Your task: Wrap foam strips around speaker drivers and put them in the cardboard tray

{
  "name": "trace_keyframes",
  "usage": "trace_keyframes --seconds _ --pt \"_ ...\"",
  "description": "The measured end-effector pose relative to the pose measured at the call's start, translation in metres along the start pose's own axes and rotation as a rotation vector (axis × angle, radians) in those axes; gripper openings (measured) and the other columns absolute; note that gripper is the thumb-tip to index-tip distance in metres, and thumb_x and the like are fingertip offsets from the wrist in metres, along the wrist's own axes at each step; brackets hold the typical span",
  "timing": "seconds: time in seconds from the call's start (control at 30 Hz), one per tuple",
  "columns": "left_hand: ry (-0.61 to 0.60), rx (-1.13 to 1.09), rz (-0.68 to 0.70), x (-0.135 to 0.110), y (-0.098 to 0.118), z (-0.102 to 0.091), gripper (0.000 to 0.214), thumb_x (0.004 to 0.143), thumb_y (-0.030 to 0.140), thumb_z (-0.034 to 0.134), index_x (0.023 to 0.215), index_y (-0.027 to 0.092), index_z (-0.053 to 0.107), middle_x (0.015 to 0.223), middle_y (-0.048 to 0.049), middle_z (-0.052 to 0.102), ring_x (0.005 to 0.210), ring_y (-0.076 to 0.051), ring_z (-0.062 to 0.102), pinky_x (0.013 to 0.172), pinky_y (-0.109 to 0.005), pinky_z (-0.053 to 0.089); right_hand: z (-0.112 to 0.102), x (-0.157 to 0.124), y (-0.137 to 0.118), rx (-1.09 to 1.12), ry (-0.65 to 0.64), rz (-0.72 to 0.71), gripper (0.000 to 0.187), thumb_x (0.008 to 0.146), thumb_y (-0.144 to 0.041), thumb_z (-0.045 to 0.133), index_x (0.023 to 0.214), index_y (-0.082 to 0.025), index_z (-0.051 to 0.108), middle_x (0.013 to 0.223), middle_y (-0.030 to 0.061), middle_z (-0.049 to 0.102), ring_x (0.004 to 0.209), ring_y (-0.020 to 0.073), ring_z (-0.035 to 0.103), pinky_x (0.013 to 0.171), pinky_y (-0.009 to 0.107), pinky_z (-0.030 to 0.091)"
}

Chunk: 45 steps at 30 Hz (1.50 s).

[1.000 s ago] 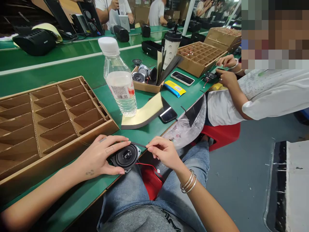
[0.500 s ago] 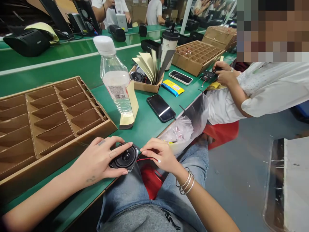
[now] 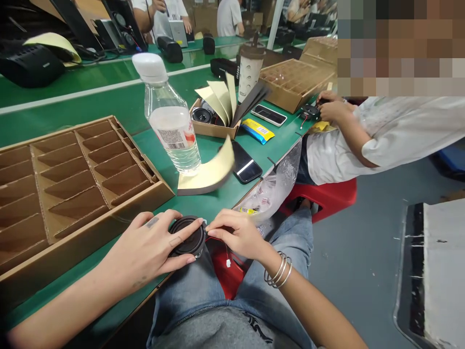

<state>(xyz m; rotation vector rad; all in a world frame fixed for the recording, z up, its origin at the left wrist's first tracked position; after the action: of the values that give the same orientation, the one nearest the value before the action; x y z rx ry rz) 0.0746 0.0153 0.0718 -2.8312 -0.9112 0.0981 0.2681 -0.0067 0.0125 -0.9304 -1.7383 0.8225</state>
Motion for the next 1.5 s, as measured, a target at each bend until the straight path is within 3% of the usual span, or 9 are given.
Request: trace_keyframes --seconds 0.37,0.73,0.97,1.3,1.4,1.5 --pt "-0.054 0.029 -0.020 -0.003 0.010 0.002 0.048 0.084 0.049 0.046 0.129 0.032 0.039 0.094 -0.0110 0.054 0.079 -0.026 0.056 0.067 -0.036 0.035 0.002 -0.001 -0.001 -0.007 0.010 0.001 0.009 0.085 -0.021 0.057 0.081 -0.019 0.066 0.069 0.0031 0.063 0.064 0.0142 0.056 0.059 0.026 0.045" --pt "-0.036 0.029 -0.038 0.001 0.005 0.006 0.061 0.079 0.059 0.047 0.130 0.026 0.041 0.099 -0.0138 0.055 0.068 -0.023 0.057 0.070 -0.038 0.036 0.010 0.004 -0.004 0.024 0.210 0.022 0.007 0.082 -0.017 0.060 0.080 -0.021 0.066 0.069 0.0013 0.061 0.063 0.0137 0.055 0.058 0.026 0.044" --pt "-0.034 0.040 -0.018 0.000 0.005 0.006 0.057 0.081 0.057 0.046 0.130 0.030 0.039 0.098 -0.0146 0.055 0.075 -0.025 0.058 0.069 -0.037 0.036 0.011 -0.005 -0.001 0.014 0.150 0.025 0.010 0.081 -0.012 0.060 0.082 -0.020 0.065 0.070 0.0007 0.059 0.064 0.0129 0.054 0.059 0.025 0.043" --pt "-0.035 0.089 -0.021 -0.003 0.009 0.006 0.057 0.080 0.058 0.045 0.132 0.036 0.034 0.097 -0.0105 0.056 0.059 -0.018 0.055 0.062 -0.032 0.036 0.013 -0.007 -0.003 -0.067 0.139 -0.040 0.007 0.082 -0.011 0.059 0.083 -0.016 0.063 0.068 0.0015 0.058 0.061 0.0115 0.052 0.056 0.023 0.043" --pt "-0.008 0.088 -0.026 -0.003 0.008 0.008 0.058 0.079 0.060 0.046 0.131 0.036 0.035 0.096 -0.0105 0.056 0.057 -0.017 0.054 0.060 -0.031 0.036 0.013 -0.011 -0.006 -0.183 0.082 -0.140 0.009 0.085 -0.010 0.054 0.090 -0.014 0.061 0.070 0.0035 0.058 0.063 0.0126 0.052 0.055 0.024 0.043" --pt "0.004 0.061 -0.025 -0.001 0.007 0.009 0.060 0.077 0.062 0.048 0.130 0.035 0.038 0.093 -0.0104 0.056 0.060 -0.018 0.054 0.059 -0.030 0.036 0.014 -0.020 -0.013 -0.472 -0.040 -0.261 0.019 0.086 -0.008 0.048 0.104 -0.007 0.057 0.069 0.0069 0.058 0.060 0.0158 0.049 0.051 0.027 0.040"
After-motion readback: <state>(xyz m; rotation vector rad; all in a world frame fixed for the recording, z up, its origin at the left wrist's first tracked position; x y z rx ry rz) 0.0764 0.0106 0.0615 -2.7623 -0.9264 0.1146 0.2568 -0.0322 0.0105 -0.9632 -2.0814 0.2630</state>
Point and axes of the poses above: each hand's wrist, its own x-axis towards the middle knuckle, its own z-axis out of the palm, y = z × x, the point moved 1 cm from there along x, towards the middle knuckle
